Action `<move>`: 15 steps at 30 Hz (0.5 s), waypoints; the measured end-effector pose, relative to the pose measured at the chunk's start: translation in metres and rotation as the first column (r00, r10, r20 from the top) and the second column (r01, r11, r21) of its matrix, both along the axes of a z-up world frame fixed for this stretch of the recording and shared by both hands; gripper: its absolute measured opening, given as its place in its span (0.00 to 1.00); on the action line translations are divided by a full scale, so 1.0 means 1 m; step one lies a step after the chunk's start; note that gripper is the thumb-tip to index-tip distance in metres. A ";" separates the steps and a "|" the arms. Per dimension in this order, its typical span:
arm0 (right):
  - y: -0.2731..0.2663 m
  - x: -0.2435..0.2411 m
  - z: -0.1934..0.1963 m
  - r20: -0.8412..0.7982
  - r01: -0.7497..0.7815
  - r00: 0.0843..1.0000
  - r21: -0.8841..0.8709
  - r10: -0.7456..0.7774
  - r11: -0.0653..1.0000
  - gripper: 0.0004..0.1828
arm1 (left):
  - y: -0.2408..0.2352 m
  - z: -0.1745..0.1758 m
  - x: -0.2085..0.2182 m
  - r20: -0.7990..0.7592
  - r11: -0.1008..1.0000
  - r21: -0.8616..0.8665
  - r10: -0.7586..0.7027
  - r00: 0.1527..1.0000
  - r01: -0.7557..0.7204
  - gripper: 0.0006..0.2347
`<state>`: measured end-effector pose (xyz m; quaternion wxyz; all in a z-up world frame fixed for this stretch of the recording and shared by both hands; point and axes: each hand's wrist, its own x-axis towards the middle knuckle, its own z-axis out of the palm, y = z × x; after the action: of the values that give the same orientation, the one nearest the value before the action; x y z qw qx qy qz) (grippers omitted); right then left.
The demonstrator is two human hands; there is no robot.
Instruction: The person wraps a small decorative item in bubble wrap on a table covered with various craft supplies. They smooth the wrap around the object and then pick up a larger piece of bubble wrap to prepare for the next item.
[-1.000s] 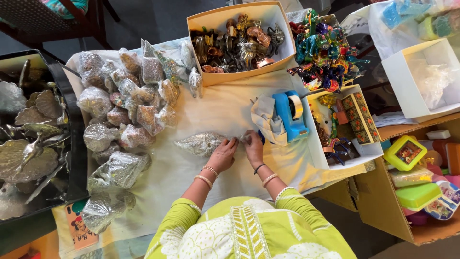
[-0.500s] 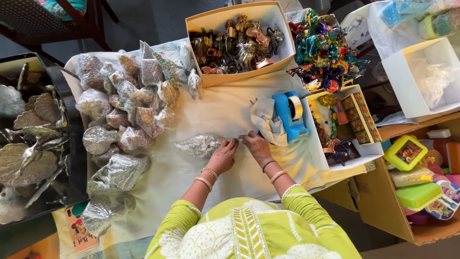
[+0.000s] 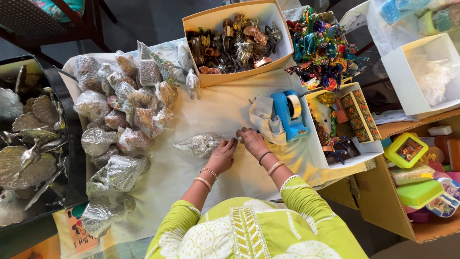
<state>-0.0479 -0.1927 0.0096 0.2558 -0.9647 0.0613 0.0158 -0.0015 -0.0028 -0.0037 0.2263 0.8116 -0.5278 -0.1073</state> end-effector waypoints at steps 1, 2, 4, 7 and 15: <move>-0.001 0.000 -0.002 0.003 0.000 1.000 -0.002 0.000 1.000 0.08 | -0.001 0.000 0.001 0.003 1.000 -0.002 0.000 1.000 0.000 0.32; -0.002 -0.001 -0.005 0.017 -0.008 1.000 0.025 0.007 1.000 0.09 | -0.001 -0.001 0.001 0.005 1.000 -0.001 -0.002 1.000 0.002 0.32; -0.005 -0.004 -0.017 0.033 -0.019 0.999 0.051 0.017 0.999 0.10 | -0.001 -0.001 0.000 0.009 1.000 0.000 -0.001 1.000 0.001 0.32; -0.012 -0.001 -0.036 0.064 -0.058 0.997 0.072 0.054 0.996 0.13 | -0.002 -0.006 0.001 -0.015 1.000 0.015 0.015 1.000 -0.015 0.32; -0.013 0.008 -0.025 0.059 -0.202 0.977 -0.049 0.204 0.978 0.16 | 0.015 0.018 -0.015 -0.251 0.944 -0.297 0.066 0.966 -0.142 0.32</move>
<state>-0.0398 -0.2053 -0.0152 0.2342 -0.9711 -0.0455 0.0097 -0.0169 0.0126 0.0139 0.4186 0.7737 -0.4634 -0.1065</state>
